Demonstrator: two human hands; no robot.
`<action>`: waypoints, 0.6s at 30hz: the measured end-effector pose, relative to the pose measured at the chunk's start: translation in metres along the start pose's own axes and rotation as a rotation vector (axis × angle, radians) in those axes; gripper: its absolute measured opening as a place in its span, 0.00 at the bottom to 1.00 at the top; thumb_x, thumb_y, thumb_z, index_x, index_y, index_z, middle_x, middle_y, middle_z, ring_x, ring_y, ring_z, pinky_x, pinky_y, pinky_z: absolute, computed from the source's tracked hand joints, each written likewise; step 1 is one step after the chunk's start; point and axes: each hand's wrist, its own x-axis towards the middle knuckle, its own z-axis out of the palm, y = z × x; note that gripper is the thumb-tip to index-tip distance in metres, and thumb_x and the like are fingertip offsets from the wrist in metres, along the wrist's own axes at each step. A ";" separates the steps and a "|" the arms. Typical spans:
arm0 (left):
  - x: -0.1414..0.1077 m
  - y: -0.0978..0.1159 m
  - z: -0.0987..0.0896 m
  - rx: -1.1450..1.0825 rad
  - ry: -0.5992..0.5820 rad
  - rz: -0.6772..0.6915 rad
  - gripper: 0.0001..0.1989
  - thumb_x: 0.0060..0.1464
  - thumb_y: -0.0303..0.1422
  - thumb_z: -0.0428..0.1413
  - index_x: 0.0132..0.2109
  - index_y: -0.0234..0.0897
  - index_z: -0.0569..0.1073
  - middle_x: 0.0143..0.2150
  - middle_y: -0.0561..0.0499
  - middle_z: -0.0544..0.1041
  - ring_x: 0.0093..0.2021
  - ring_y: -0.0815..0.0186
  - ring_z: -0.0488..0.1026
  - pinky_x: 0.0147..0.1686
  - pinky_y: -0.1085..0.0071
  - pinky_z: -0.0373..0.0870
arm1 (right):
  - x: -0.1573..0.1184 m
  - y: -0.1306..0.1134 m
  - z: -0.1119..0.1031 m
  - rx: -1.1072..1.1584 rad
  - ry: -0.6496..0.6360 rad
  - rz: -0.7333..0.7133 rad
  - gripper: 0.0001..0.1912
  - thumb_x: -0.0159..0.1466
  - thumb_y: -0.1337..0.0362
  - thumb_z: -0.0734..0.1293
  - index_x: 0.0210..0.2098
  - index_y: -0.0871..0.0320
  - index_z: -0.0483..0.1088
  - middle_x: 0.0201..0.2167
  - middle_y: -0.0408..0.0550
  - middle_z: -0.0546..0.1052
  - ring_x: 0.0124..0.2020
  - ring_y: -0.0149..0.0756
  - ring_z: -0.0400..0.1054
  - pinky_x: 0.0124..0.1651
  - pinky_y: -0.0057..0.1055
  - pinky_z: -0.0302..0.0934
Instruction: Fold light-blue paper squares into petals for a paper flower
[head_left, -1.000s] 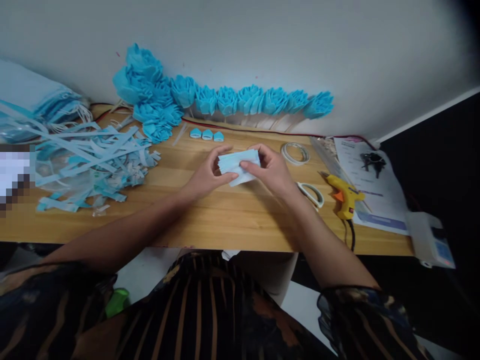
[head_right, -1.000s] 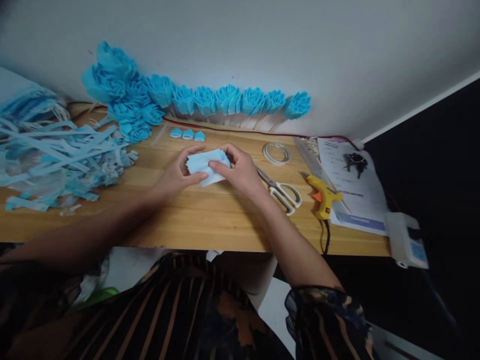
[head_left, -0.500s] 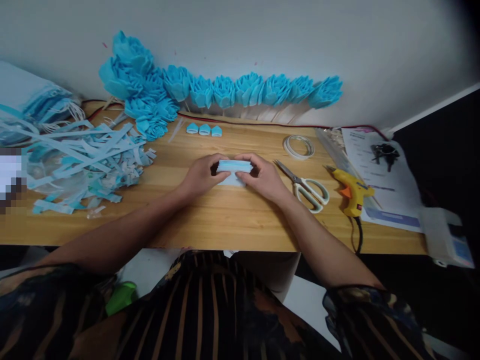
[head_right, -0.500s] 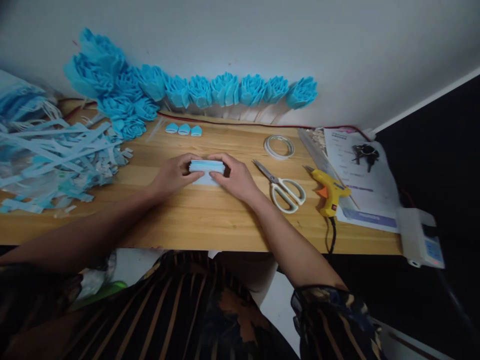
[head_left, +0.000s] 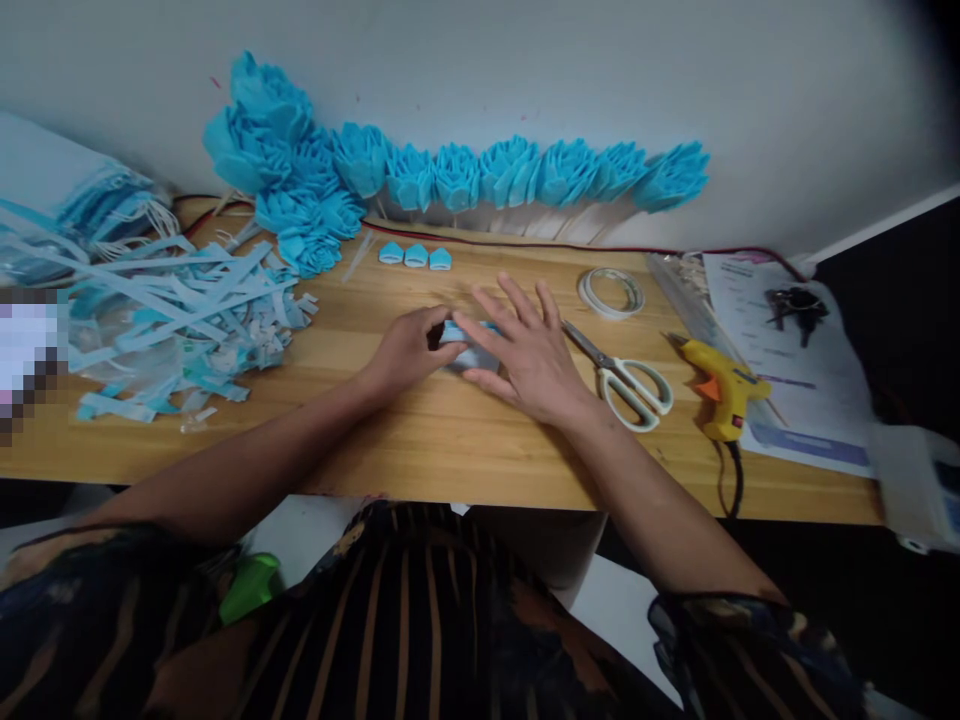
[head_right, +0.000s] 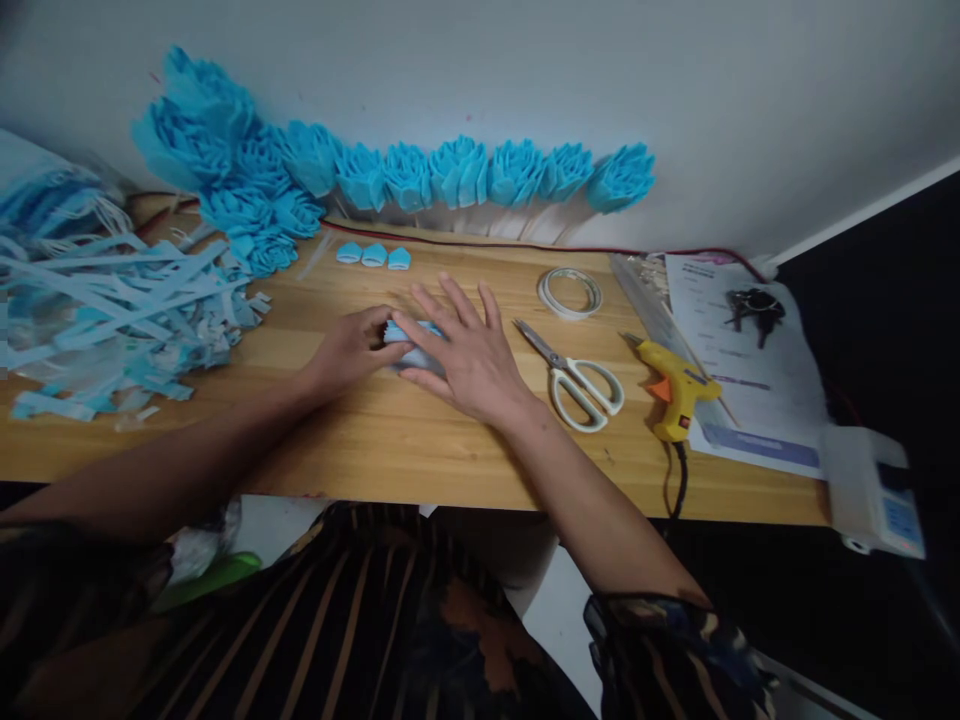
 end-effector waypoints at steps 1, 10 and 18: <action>0.000 0.000 0.000 0.003 -0.002 0.009 0.05 0.54 0.33 0.60 0.37 0.37 0.74 0.32 0.53 0.75 0.33 0.65 0.70 0.33 0.69 0.65 | 0.000 0.000 0.001 -0.008 -0.007 -0.004 0.32 0.69 0.46 0.66 0.70 0.43 0.62 0.75 0.49 0.59 0.78 0.59 0.44 0.74 0.70 0.33; 0.001 0.001 -0.001 -0.009 0.007 -0.025 0.05 0.53 0.34 0.61 0.36 0.38 0.75 0.31 0.53 0.76 0.32 0.65 0.70 0.34 0.69 0.65 | 0.000 0.009 0.004 0.139 0.034 0.071 0.38 0.67 0.44 0.67 0.73 0.46 0.57 0.74 0.53 0.61 0.76 0.58 0.49 0.74 0.67 0.37; -0.001 0.006 -0.001 -0.167 0.043 -0.051 0.09 0.54 0.39 0.60 0.36 0.38 0.74 0.30 0.53 0.74 0.30 0.67 0.68 0.30 0.70 0.62 | 0.001 0.013 0.010 0.675 0.120 0.371 0.36 0.61 0.45 0.73 0.64 0.52 0.67 0.58 0.55 0.77 0.56 0.49 0.72 0.59 0.50 0.66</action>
